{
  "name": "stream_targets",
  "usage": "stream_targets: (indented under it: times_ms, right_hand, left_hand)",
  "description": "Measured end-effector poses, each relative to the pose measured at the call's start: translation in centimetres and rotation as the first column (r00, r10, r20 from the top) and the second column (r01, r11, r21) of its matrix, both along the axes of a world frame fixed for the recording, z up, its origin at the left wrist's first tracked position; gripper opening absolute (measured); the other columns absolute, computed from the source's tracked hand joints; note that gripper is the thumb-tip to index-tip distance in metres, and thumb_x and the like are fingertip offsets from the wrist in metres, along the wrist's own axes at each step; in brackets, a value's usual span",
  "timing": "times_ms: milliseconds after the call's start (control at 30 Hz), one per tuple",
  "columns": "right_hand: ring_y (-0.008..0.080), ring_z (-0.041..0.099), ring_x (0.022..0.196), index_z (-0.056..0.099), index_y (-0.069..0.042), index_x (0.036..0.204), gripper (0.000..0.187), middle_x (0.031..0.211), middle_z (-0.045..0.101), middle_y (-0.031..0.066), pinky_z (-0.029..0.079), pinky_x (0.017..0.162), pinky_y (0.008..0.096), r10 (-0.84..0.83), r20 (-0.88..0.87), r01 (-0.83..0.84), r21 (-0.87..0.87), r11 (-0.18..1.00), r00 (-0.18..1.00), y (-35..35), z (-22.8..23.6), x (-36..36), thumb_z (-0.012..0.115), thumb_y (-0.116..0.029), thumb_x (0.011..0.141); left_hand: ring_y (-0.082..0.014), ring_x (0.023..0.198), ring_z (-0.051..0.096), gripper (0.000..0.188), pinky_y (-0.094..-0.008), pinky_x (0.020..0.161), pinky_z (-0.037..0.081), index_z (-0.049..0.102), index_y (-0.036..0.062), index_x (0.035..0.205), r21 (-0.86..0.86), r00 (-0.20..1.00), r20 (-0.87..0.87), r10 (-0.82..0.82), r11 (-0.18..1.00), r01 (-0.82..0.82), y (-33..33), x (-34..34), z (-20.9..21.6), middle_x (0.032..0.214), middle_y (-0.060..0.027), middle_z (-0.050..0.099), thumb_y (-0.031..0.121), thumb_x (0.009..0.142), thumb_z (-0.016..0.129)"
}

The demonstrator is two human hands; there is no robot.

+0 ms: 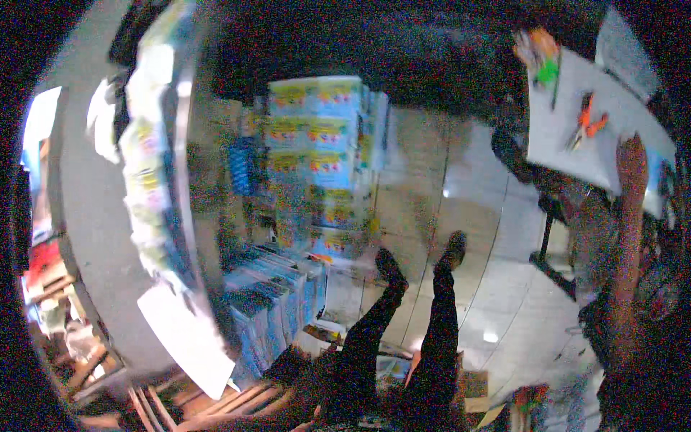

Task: The person stacks and organizes printed paper booklets by hand, repeatedly picking up piles, aligning the edges, and placing them onto a metal workspace or into a cardboard box.

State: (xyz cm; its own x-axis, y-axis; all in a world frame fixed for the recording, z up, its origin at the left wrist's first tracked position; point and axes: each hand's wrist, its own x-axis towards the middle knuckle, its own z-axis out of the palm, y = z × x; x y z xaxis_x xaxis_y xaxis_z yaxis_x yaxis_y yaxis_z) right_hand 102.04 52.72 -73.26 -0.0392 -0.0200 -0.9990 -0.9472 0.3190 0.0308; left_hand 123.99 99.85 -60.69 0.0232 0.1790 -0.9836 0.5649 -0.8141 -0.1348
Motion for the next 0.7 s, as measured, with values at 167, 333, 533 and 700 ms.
stream_targets:
  times_ms: [167,333,533,700]
  right_hand:
    - [0.0273,0.06,0.115,0.054,0.0,0.133,0.073,0.124,0.063,0.0194,0.049,0.095,0.0391,-0.128,-0.007,0.128,0.106,0.986,0.992,-0.3,12.3,0.4,0.056,-0.058,0.09]
    - [0.0275,0.061,0.113,0.053,0.001,0.133,0.079,0.123,0.063,0.0201,0.05,0.094,0.0394,-0.384,-0.132,0.389,0.554,0.736,0.914,-2.8,22.8,-2.2,0.058,-0.063,0.087]
    - [0.0364,0.054,0.122,0.052,0.003,0.134,0.086,0.129,0.058,0.025,0.042,0.104,0.0443,0.593,0.187,-0.513,-0.345,0.786,0.783,1.4,40.2,5.9,0.055,-0.067,0.085]
    - [0.0396,0.055,0.121,0.051,0.005,0.133,0.06,0.126,0.06,0.0251,0.044,0.103,0.0433,0.897,0.346,-0.103,-0.917,0.385,0.274,10.5,53.5,21.2,0.07,-0.03,0.089]
  left_hand:
    - [-0.0358,0.089,0.064,0.053,-0.047,0.078,0.048,0.065,0.001,0.109,-0.087,0.999,0.025,0.038,0.996,-0.036,0.9,-4.4,13.0,0.103,-0.0186,0.069,0.051,0.096,0.051]
    - [-0.036,0.088,0.065,0.053,-0.0471,0.077,0.049,0.066,0.0012,0.107,-0.206,0.99,0.104,0.098,0.976,-0.075,3.2,-10.0,24.5,0.101,-0.0187,0.07,0.051,0.096,0.052]
    - [-0.0362,0.086,0.066,0.053,-0.0473,0.075,0.05,0.067,0.0014,0.105,-0.318,0.975,0.223,0.025,0.947,0.049,9.8,-16.2,34.2,0.099,-0.0188,0.071,0.051,0.095,0.053]
    - [-0.0364,0.084,0.067,0.053,-0.0474,0.073,0.051,0.068,0.0015,0.104,-0.249,0.915,0.384,-0.126,0.94,0.234,16.3,-16.6,42.7,0.097,-0.0188,0.071,0.051,0.095,0.054]
